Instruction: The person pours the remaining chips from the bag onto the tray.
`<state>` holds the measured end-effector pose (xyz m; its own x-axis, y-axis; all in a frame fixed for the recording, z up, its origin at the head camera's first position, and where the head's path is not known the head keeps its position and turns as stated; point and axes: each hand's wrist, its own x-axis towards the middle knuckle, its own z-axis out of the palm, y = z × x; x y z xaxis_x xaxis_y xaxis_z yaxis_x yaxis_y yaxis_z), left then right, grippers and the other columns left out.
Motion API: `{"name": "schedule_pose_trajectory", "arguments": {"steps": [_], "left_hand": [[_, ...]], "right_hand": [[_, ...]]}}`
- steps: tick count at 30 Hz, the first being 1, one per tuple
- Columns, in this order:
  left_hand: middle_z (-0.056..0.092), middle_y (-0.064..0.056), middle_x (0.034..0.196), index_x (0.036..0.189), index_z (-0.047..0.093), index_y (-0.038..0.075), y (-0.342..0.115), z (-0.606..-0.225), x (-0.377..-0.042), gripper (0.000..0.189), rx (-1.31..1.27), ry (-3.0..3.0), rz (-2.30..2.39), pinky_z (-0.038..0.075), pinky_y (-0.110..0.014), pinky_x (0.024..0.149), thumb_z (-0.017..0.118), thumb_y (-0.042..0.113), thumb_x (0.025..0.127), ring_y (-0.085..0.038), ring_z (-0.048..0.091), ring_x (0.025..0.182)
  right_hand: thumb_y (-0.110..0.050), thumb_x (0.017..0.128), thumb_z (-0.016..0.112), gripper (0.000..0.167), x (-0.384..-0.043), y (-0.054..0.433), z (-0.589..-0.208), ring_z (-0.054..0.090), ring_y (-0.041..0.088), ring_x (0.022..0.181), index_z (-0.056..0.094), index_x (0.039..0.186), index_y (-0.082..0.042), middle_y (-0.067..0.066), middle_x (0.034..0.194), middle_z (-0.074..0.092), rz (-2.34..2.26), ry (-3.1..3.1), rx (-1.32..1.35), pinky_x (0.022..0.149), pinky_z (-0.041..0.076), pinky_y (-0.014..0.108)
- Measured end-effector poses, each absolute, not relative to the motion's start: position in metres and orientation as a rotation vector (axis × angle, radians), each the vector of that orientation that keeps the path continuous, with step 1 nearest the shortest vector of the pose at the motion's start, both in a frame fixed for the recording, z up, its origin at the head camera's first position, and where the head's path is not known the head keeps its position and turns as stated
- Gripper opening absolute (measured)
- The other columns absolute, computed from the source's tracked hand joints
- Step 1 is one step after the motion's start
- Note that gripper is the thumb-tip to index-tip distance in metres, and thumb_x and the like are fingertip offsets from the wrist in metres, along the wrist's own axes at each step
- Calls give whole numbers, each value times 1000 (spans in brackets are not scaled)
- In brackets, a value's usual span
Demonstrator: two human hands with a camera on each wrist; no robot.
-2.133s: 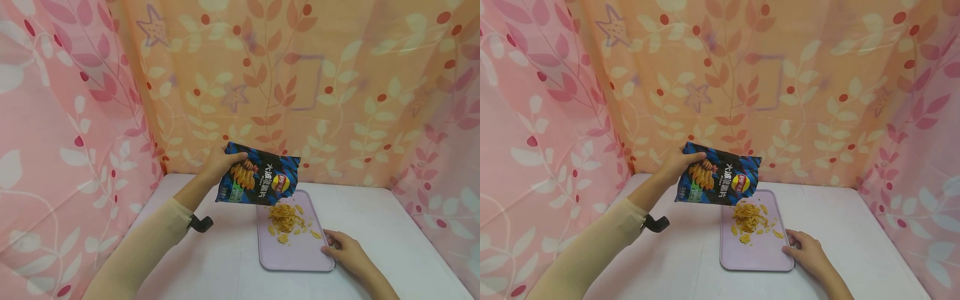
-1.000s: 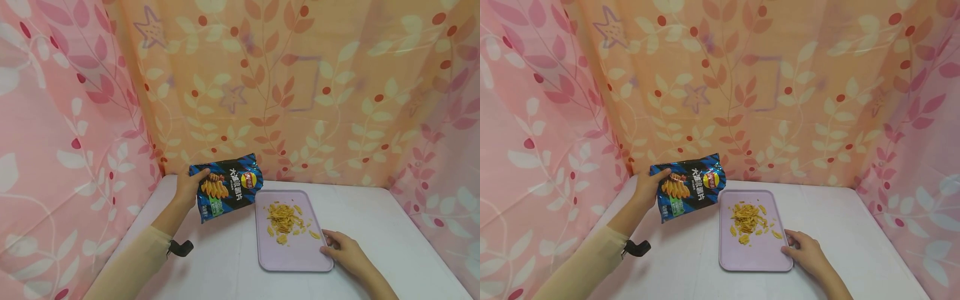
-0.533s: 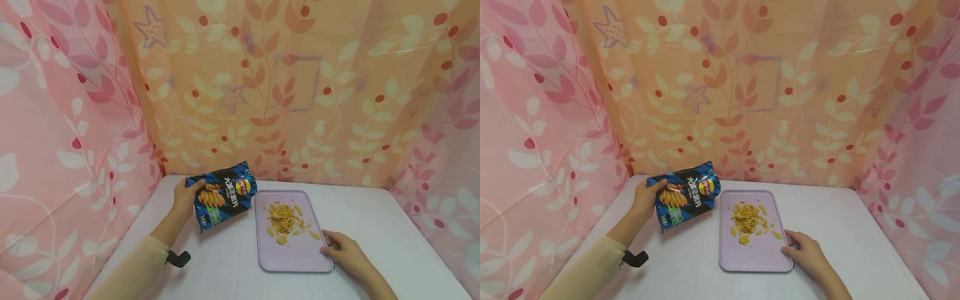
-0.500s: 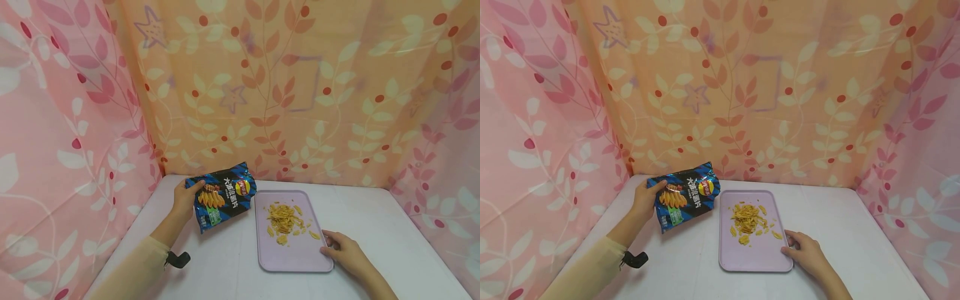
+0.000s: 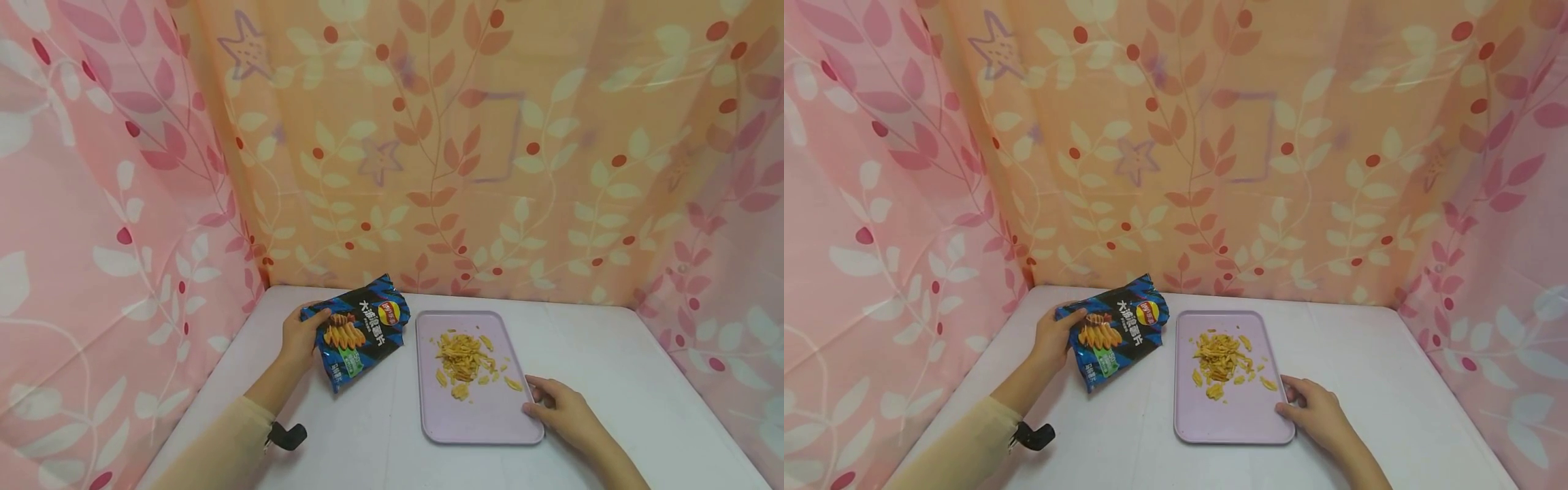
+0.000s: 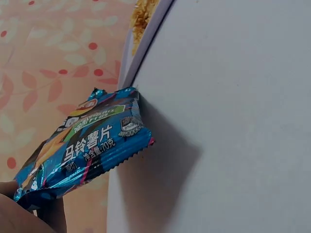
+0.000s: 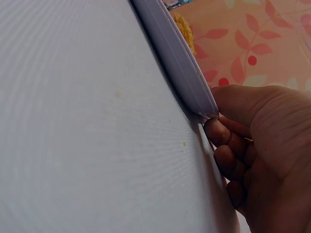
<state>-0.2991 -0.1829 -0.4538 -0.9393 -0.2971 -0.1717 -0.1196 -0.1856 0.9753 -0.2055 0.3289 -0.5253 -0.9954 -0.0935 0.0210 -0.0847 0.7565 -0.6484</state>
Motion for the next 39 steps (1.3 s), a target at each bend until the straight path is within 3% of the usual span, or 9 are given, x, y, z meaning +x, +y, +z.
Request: {"name": "schedule_pose_trajectory", "arguments": {"steps": [8, 14, 18, 27, 39], "left_hand": [[57, -19, 138, 141, 54, 10, -198, -461, -290, 54, 469, -2104, -2263, 62, -32, 80, 76, 28, 95, -18, 68, 96], [66, -16, 120, 140, 53, 0, -216, -465, -286, 57, 322, -2219, -2283, 63, -42, 79, 76, 27, 95, -19, 71, 85], [70, -12, 110, 135, 57, -2, -225, -464, -282, 51, 258, -2292, -2286, 63, -44, 81, 74, 27, 96, -20, 71, 85], [66, -21, 123, 139, 53, -4, -234, -464, -268, 55, 228, -2482, -2171, 61, -48, 84, 74, 22, 96, -23, 72, 89], [70, -22, 119, 140, 51, -5, -233, -483, -255, 54, 259, -2538, -2138, 62, -44, 80, 73, 16, 95, -25, 73, 88]], "right_hand": [[-44, 83, 82, 73, -205, 327, -524, 49, 9, 80, 60, 141, -6, -4, 97, 60, -1087, 2927, -162, 67, 41, 24], [-43, 83, 83, 73, -206, 328, -524, 49, 8, 79, 60, 140, -5, -4, 96, 60, -1091, 2938, -180, 66, 41, 24], [-45, 83, 82, 73, -208, 329, -525, 49, 8, 79, 60, 141, -6, -4, 96, 59, -1068, 2950, -172, 66, 40, 24], [-46, 83, 82, 74, -208, 331, -528, 50, 8, 80, 60, 141, -6, -4, 98, 61, -1092, 2936, -171, 67, 41, 24], [-44, 83, 83, 73, -206, 330, -526, 50, 8, 80, 60, 141, -6, -4, 97, 60, -1092, 2933, -166, 67, 41, 23]]}}
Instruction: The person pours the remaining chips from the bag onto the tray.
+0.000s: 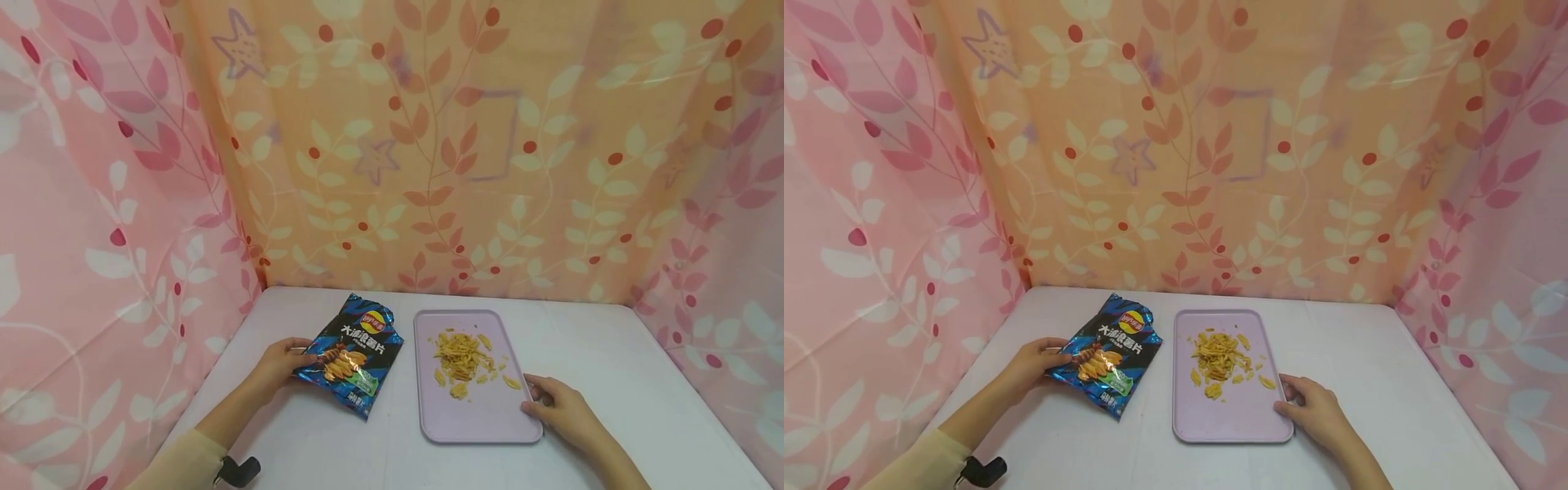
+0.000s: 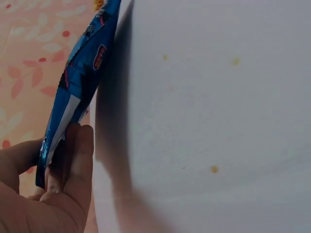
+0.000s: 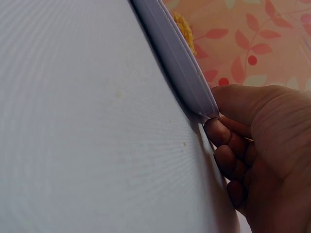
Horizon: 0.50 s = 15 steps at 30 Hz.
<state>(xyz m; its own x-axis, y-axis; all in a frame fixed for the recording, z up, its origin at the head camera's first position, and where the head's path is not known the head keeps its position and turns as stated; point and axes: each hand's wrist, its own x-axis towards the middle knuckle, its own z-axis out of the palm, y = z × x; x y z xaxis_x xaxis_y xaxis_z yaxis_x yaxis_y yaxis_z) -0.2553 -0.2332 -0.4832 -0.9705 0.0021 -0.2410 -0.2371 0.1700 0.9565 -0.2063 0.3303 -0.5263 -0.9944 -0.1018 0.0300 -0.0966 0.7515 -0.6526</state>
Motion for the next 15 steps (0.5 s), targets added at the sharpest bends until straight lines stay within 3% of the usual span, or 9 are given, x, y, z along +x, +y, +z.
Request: {"name": "schedule_pose_trajectory", "arguments": {"steps": [15], "left_hand": [[72, -21, 116, 135, 54, -5, -230, -503, -239, 53, -191, 2321, 1820, 62, -38, 80, 77, 15, 92, -24, 72, 91]], "right_hand": [[-42, 82, 83, 73, -203, 328, -524, 50, 9, 81, 60, 141, -5, -3, 98, 61, -1092, 2925, -141, 68, 41, 24]]}}
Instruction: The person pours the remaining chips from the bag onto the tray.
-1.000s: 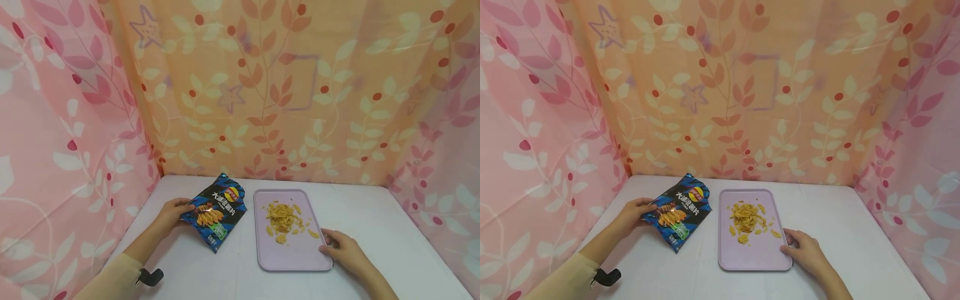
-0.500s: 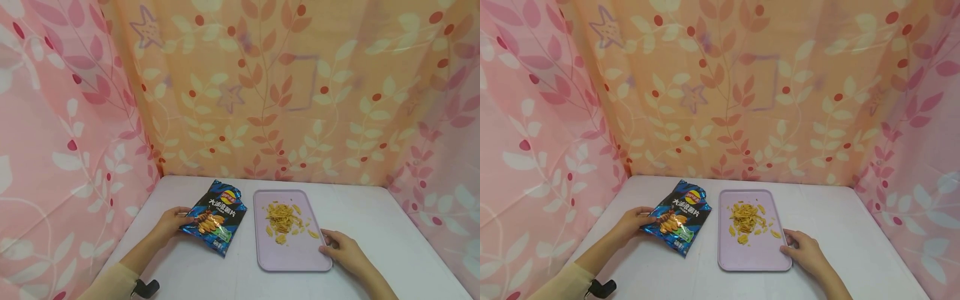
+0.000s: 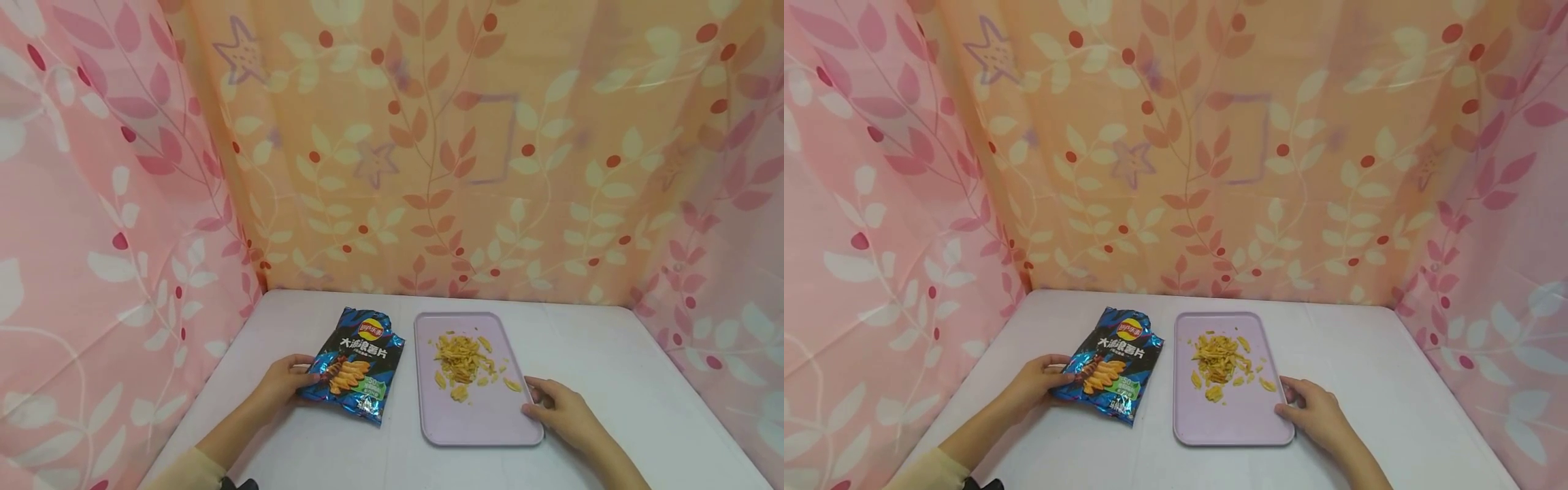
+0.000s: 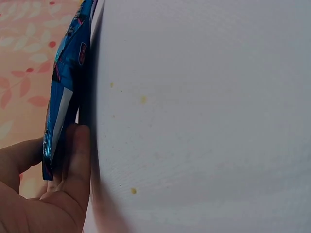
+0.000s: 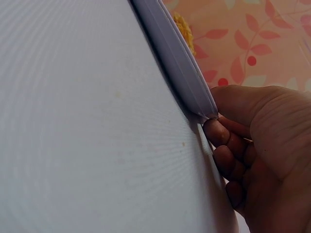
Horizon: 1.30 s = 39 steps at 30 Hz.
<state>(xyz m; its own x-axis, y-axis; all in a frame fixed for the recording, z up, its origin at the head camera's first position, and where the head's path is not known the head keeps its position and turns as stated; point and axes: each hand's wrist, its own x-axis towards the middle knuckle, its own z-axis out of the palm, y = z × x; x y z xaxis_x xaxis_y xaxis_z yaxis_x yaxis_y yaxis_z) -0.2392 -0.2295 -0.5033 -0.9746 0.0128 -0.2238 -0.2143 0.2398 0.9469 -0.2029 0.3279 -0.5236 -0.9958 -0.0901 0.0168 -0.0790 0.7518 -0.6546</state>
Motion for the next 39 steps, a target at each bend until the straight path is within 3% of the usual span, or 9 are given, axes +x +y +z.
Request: {"name": "schedule_pose_trajectory", "arguments": {"steps": [6, 15, 21, 30, 39], "left_hand": [[71, -21, 115, 136, 53, -6, -228, -504, -235, 54, -139, 2320, 1814, 62, -37, 78, 77, 13, 92, -24, 73, 91], [68, -26, 118, 140, 44, -10, -228, -506, -229, 57, -36, 2176, 1880, 63, -49, 75, 73, 7, 94, -30, 74, 92], [68, -27, 120, 142, 41, -10, -231, -507, -227, 61, 39, 2151, 1854, 63, -49, 74, 74, 7, 94, -31, 74, 93], [71, -20, 114, 143, 43, -10, -236, -503, -225, 65, 157, 2185, 1743, 63, -47, 70, 77, 10, 92, -28, 73, 89], [72, -20, 116, 140, 47, -8, -242, -500, -223, 61, 179, 2261, 1627, 62, -42, 66, 77, 13, 92, -26, 72, 74]], "right_hand": [[-43, 82, 83, 72, -205, 330, -524, 50, 8, 82, 61, 140, -6, -5, 99, 62, -1074, 2952, -159, 69, 42, 24], [-45, 83, 82, 73, -204, 330, -523, 50, 8, 84, 60, 141, -6, -5, 100, 62, -1048, 2952, -178, 71, 42, 24], [-45, 82, 83, 74, -204, 331, -523, 51, 10, 87, 60, 141, -6, -4, 101, 61, -1048, 2945, -182, 73, 42, 25], [-42, 84, 82, 73, -206, 334, -518, 52, 7, 87, 59, 141, -3, -3, 102, 61, -1085, 2905, -240, 74, 44, 24], [-38, 83, 83, 70, -202, 333, -513, 55, 8, 90, 61, 139, -2, -4, 101, 63, -1047, 2914, -285, 80, 49, 26]]}}
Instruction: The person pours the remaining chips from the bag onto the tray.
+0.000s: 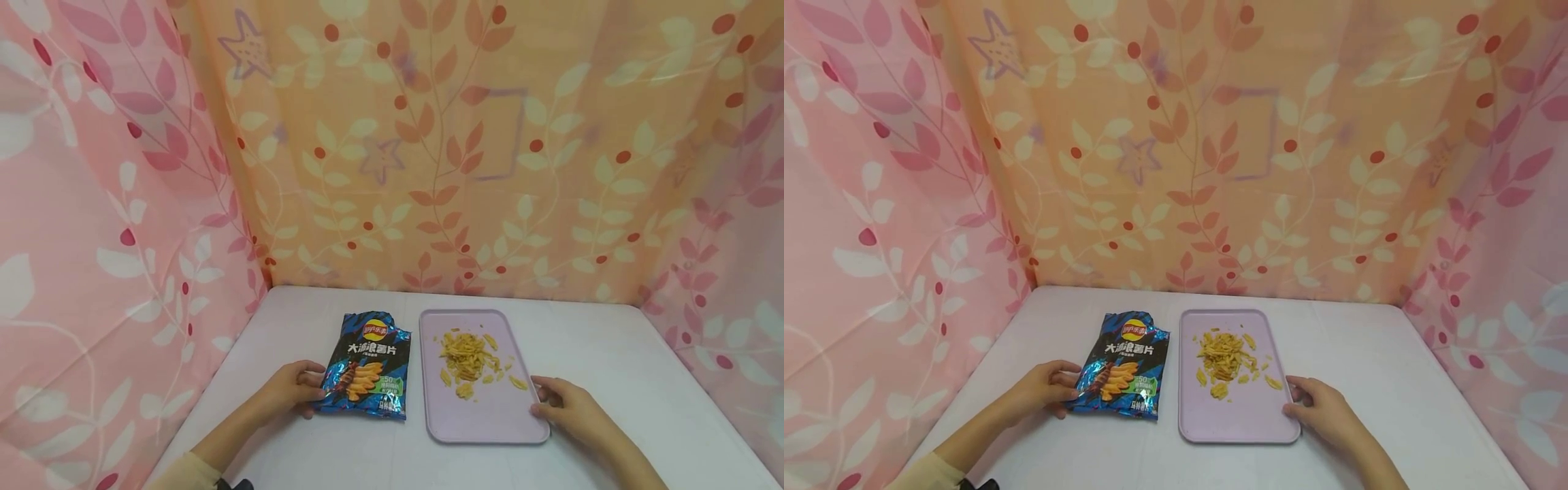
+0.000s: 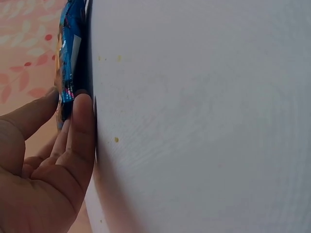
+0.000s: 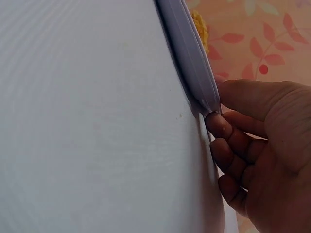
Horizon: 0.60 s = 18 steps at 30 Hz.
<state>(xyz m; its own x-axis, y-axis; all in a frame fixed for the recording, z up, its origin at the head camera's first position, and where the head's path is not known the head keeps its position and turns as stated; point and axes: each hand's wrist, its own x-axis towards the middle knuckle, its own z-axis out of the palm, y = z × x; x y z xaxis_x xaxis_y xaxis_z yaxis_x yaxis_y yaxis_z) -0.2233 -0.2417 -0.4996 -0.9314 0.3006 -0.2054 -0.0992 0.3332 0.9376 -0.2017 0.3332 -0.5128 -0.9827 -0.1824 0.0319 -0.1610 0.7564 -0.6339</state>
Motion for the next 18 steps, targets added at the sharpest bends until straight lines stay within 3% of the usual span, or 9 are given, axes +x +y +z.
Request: {"name": "schedule_pose_trajectory", "arguments": {"steps": [8, 18], "left_hand": [[73, -17, 114, 137, 53, -5, -249, -498, -225, 57, 194, 2356, 1545, 62, -43, 65, 78, 18, 91, -28, 70, 69], [72, -17, 113, 135, 54, -8, -255, -491, -225, 51, 244, 2349, 1544, 63, -44, 68, 74, 14, 94, -28, 71, 86]], "right_hand": [[-39, 84, 83, 68, -199, 334, -507, 61, 10, 96, 62, 138, -3, -6, 101, 67, -960, 2948, -352, 88, 55, 33], [-35, 83, 84, 59, -199, 338, -508, 63, 2, 91, 67, 131, -4, -9, 96, 70, -942, 2971, -396, 84, 57, 28]]}}
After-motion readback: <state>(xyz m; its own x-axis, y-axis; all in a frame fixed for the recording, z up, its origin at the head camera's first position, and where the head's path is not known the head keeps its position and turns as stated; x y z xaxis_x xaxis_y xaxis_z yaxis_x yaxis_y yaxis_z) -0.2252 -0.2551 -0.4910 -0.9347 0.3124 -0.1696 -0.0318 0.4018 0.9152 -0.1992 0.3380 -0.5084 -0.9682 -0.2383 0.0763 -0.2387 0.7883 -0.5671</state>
